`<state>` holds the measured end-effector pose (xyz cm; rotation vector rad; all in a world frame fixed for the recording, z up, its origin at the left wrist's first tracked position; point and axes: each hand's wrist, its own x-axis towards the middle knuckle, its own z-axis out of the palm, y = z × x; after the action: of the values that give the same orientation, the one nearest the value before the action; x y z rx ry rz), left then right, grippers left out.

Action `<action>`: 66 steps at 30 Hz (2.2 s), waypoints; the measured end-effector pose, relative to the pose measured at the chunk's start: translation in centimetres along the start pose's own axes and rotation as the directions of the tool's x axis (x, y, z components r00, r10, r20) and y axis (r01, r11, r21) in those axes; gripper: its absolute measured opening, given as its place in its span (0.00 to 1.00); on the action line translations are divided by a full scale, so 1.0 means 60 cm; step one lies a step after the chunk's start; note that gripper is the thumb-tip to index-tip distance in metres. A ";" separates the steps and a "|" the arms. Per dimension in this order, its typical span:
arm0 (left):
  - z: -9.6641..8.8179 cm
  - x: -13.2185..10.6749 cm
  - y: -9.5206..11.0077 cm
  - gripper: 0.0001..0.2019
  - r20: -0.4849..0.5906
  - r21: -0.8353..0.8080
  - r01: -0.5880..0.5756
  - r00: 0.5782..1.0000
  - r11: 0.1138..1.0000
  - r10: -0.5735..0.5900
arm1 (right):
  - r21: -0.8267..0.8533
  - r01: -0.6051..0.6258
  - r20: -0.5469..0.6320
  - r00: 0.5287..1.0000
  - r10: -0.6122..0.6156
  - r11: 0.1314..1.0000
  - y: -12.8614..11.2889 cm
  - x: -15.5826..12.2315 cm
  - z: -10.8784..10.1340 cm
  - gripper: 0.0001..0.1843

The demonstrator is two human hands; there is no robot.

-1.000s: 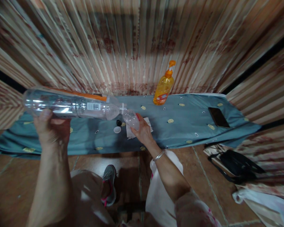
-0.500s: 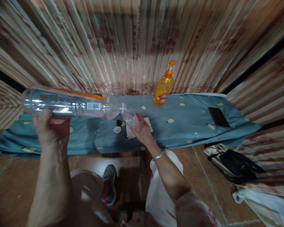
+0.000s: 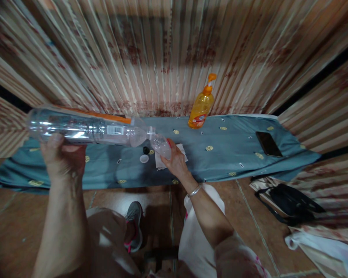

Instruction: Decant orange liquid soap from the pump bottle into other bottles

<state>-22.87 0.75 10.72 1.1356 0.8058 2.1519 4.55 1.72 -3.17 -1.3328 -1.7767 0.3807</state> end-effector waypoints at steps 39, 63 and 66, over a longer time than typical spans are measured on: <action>-0.011 0.004 -0.008 0.28 0.035 0.005 -0.017 0.999 1.000 0.017 | -0.030 -0.014 -0.004 1.000 0.014 0.999 0.001 0.000 0.002 0.40; -0.008 0.001 -0.005 0.24 0.012 0.016 -0.005 1.000 1.000 0.005 | -0.016 -0.005 0.005 1.000 0.005 1.000 -0.001 0.001 -0.001 0.39; -0.012 0.003 -0.008 0.24 -0.001 0.004 -0.013 1.000 1.000 0.013 | -0.023 -0.010 0.006 1.000 0.010 1.000 -0.001 0.001 -0.001 0.40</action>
<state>-23.46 1.01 10.12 1.1444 0.8065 2.1625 4.53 1.77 -3.06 -1.3590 -1.7852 0.3713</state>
